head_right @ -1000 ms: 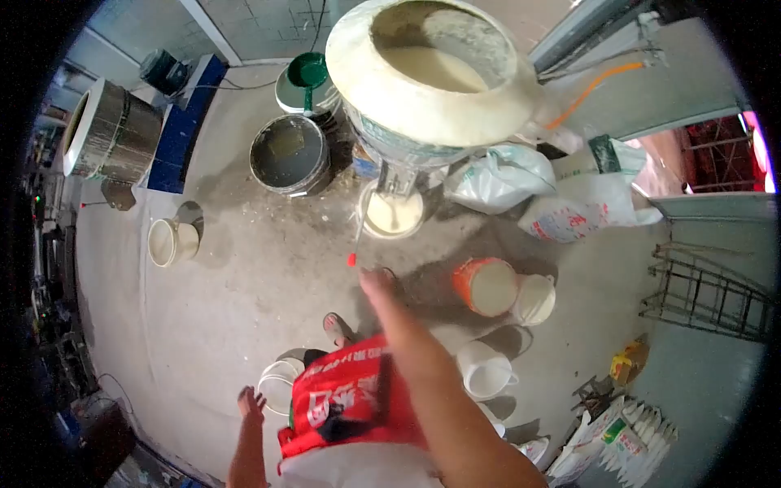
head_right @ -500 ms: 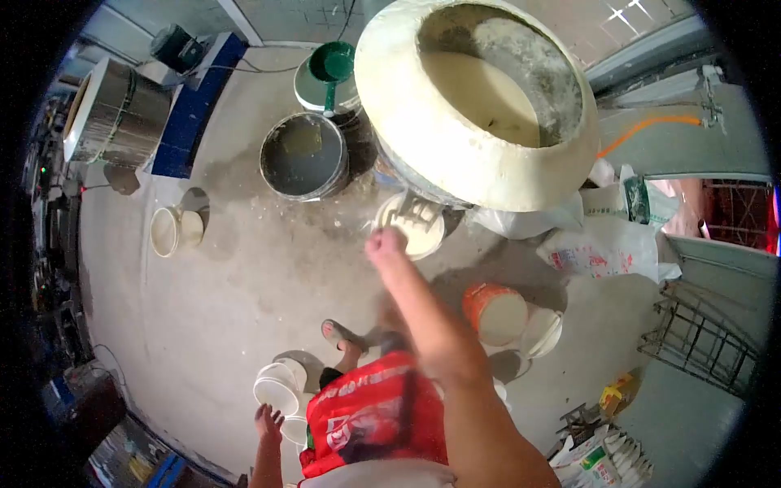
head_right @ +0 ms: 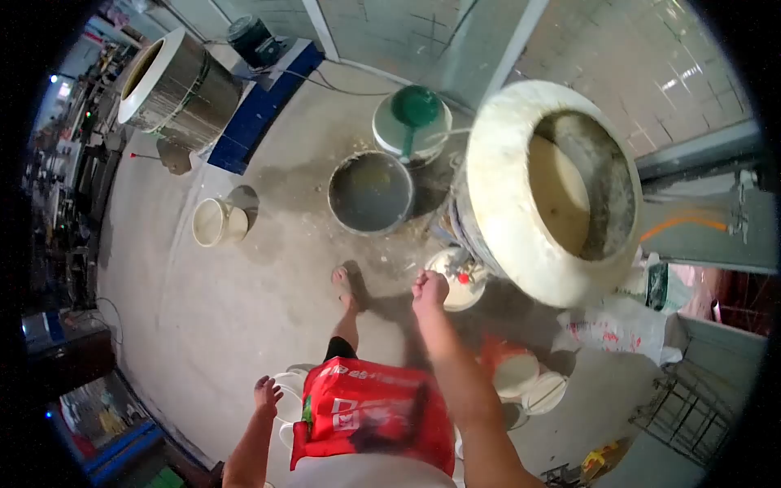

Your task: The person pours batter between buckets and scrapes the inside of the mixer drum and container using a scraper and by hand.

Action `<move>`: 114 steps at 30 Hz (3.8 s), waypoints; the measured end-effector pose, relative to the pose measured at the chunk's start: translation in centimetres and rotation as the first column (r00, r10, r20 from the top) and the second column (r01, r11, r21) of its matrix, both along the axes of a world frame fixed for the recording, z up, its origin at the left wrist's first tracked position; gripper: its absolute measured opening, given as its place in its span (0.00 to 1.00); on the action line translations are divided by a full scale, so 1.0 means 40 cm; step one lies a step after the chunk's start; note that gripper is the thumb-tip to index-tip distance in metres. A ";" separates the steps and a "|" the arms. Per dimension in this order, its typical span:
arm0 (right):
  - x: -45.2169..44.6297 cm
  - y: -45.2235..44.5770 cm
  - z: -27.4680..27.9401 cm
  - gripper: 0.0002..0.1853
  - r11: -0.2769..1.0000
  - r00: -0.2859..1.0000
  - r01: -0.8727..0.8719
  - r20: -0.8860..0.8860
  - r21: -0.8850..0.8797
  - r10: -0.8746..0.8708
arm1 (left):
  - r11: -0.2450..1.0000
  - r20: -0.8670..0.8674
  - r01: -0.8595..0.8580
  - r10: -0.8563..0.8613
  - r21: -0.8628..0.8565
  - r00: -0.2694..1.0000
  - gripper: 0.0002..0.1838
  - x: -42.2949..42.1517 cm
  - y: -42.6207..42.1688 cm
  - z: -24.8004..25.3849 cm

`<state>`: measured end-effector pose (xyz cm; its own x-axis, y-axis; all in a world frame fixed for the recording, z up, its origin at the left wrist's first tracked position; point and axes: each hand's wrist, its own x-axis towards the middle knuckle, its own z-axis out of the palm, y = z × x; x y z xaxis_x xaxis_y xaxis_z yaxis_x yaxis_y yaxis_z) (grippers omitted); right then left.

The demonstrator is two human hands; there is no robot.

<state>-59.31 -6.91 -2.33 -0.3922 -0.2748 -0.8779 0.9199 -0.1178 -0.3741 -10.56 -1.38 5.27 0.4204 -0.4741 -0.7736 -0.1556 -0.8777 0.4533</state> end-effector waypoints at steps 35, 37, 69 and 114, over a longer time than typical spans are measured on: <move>0.055 -0.594 -0.328 0.16 0.706 -0.018 -0.014 -0.706 0.708 0.708 | 0.897 -0.086 0.400 -0.391 0.186 0.917 0.24 0.004 -0.764 -0.354; 0.069 -0.463 -0.241 0.19 0.689 0.003 -0.023 -0.690 0.724 0.724 | 0.876 -0.122 0.460 -0.445 0.145 0.887 0.23 -0.038 -0.816 -0.341; -0.064 0.251 -0.777 0.10 0.820 0.865 0.251 -0.499 0.514 0.048 | 0.474 0.089 0.870 -0.881 0.138 0.466 0.24 -0.269 -0.686 -0.287; -0.014 0.206 -0.812 0.14 0.628 0.852 0.319 -0.505 0.710 0.138 | 0.471 0.053 0.870 -0.882 0.141 0.469 0.24 -0.320 -0.729 -0.353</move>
<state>-59.89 1.34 -34.80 -0.7862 0.4457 -0.4281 0.5910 0.3399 -0.7316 -23.36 -30.52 -8.84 -0.0998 -0.5787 -0.8094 -0.9048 -0.2856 0.3158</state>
